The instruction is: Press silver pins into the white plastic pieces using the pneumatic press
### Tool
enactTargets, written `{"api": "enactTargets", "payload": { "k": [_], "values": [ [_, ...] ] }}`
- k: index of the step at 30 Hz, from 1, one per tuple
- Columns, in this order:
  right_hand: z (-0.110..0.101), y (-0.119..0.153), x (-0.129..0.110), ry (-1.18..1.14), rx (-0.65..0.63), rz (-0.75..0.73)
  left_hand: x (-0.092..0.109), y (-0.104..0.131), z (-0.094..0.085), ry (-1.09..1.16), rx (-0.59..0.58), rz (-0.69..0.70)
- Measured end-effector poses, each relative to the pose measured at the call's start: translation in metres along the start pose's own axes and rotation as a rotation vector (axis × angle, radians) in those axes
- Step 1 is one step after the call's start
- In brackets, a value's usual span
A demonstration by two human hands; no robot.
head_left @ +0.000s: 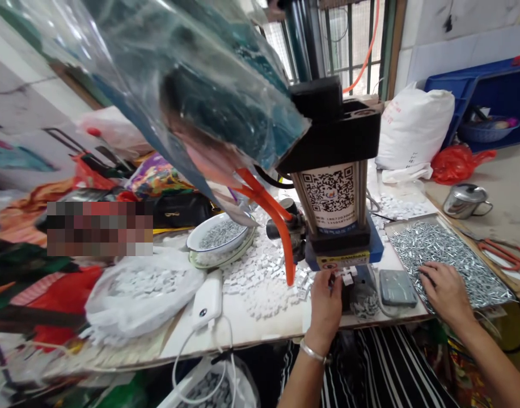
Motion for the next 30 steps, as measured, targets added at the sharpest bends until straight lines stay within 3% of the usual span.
{"api": "enactTargets", "payload": {
  "k": [4,8,19,22,24,26,30],
  "values": [
    [0.001,0.0,-0.001,0.011,-0.024,0.01,0.006,-0.007,0.007,-0.022,-0.153,0.133],
    [0.002,-0.004,-0.004,0.096,-0.078,0.037,0.003,-0.003,0.008,-0.019,-0.214,0.159],
    [0.006,-0.02,0.005,0.146,-0.138,0.066,0.019,0.002,0.01,-0.263,-0.193,0.262],
    [0.005,-0.021,0.01,0.103,-0.119,0.061,0.021,0.006,0.001,-0.178,-0.104,0.265],
    [0.005,-0.022,0.012,0.067,-0.113,0.052,0.016,0.015,-0.012,-0.127,0.033,0.194],
    [0.004,-0.022,0.012,0.03,-0.101,0.047,0.008,0.029,-0.015,-0.099,0.083,0.094],
    [-0.005,-0.024,0.011,-0.115,-0.031,0.044,0.008,0.059,0.013,-0.117,-0.148,0.097]
  ]
}}
Point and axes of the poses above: each hand's wrist, its own y-axis away from the middle knuckle, its own z-axis out of the palm, x = y × z, the point moved 8 cm from there along -y, towards the middle knuckle, and after that the axes turned 2 degrees about -x, right-handed, at the moved point
